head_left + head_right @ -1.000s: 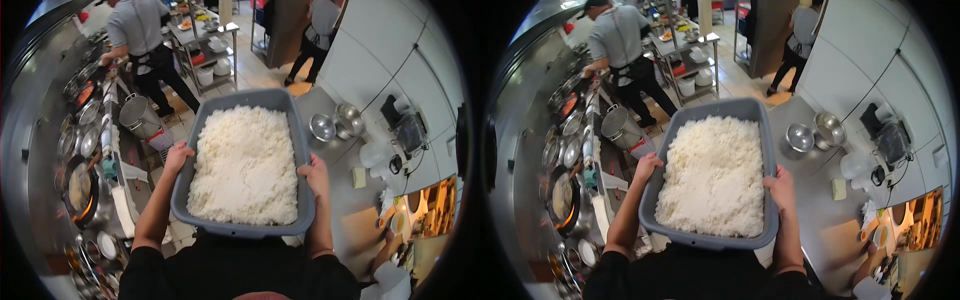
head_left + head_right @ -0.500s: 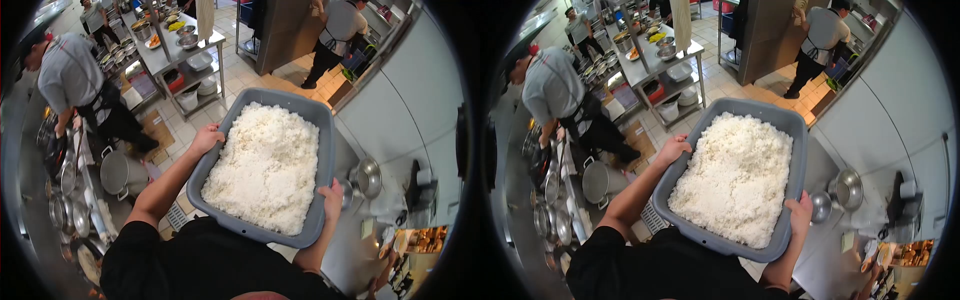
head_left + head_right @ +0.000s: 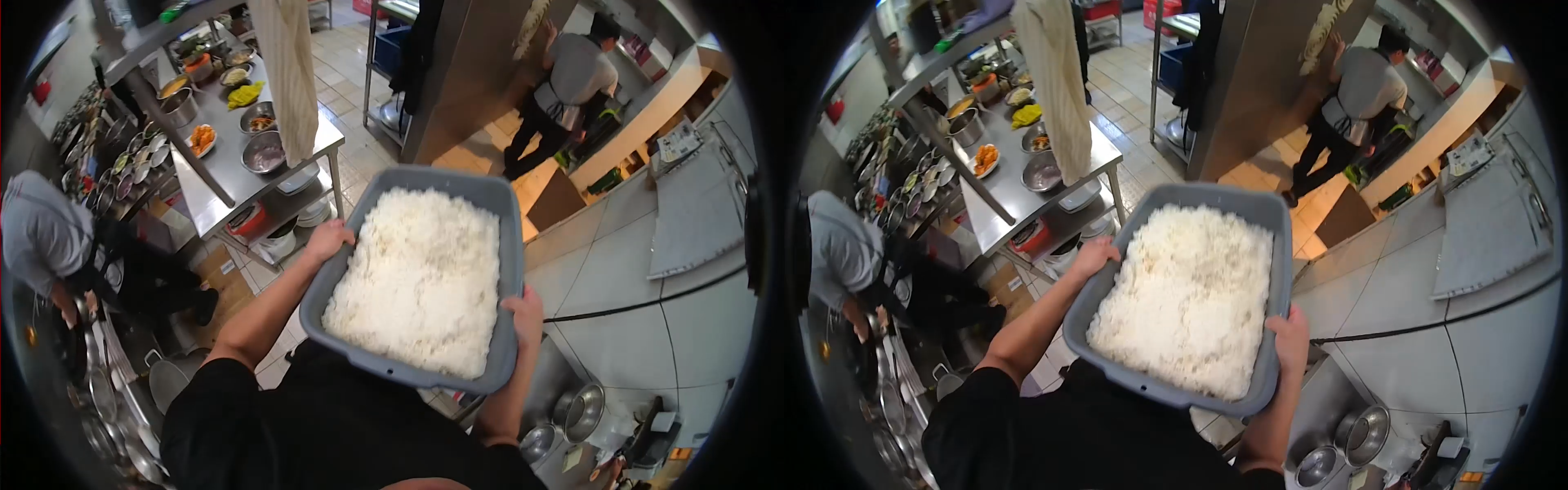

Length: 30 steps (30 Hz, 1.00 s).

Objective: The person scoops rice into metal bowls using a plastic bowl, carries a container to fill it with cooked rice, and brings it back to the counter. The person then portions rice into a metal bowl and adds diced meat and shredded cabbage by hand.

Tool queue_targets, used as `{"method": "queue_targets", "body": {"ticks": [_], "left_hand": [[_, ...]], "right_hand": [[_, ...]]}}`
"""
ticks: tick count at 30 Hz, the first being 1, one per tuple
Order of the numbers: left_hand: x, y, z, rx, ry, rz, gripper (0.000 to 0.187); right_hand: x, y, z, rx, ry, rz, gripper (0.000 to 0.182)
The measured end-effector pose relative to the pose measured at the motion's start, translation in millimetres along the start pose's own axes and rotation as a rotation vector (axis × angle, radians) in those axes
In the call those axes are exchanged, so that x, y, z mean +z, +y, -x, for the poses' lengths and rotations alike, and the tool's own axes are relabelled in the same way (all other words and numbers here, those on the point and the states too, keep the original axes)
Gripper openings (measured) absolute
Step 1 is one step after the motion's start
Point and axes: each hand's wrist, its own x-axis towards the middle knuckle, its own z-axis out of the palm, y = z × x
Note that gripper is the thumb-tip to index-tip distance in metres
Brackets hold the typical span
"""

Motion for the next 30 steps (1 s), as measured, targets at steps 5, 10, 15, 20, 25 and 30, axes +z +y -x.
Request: {"method": "queue_targets", "body": {"ticks": [5,10,15,20,25,30], "left_hand": [[-56,-23,-154,-0.712,0.088,1.037,0.012],[-78,-103,-281,-0.639,0.151,1.024,0.011],[-65,-164,-309,-0.717,0.212,1.036,0.013],[-80,-296,-388,-0.769,0.336,1.149,0.028],[-104,-381,-361,-0.880,0.489,1.107,0.040],[-110,-528,-392,-0.902,0.523,1.006,0.037]], "right_hand": [[44,-60,-151,-0.047,0.038,-0.198,0.033],[77,-121,-297,-0.128,-0.074,-0.245,0.041],[109,-160,-381,-0.081,-0.189,-0.200,0.042],[220,-210,-560,-0.170,-0.343,-0.158,0.041],[333,-233,-619,-0.179,-0.412,0.031,0.032],[446,-273,-704,-0.185,-0.418,0.172,0.021]]}}
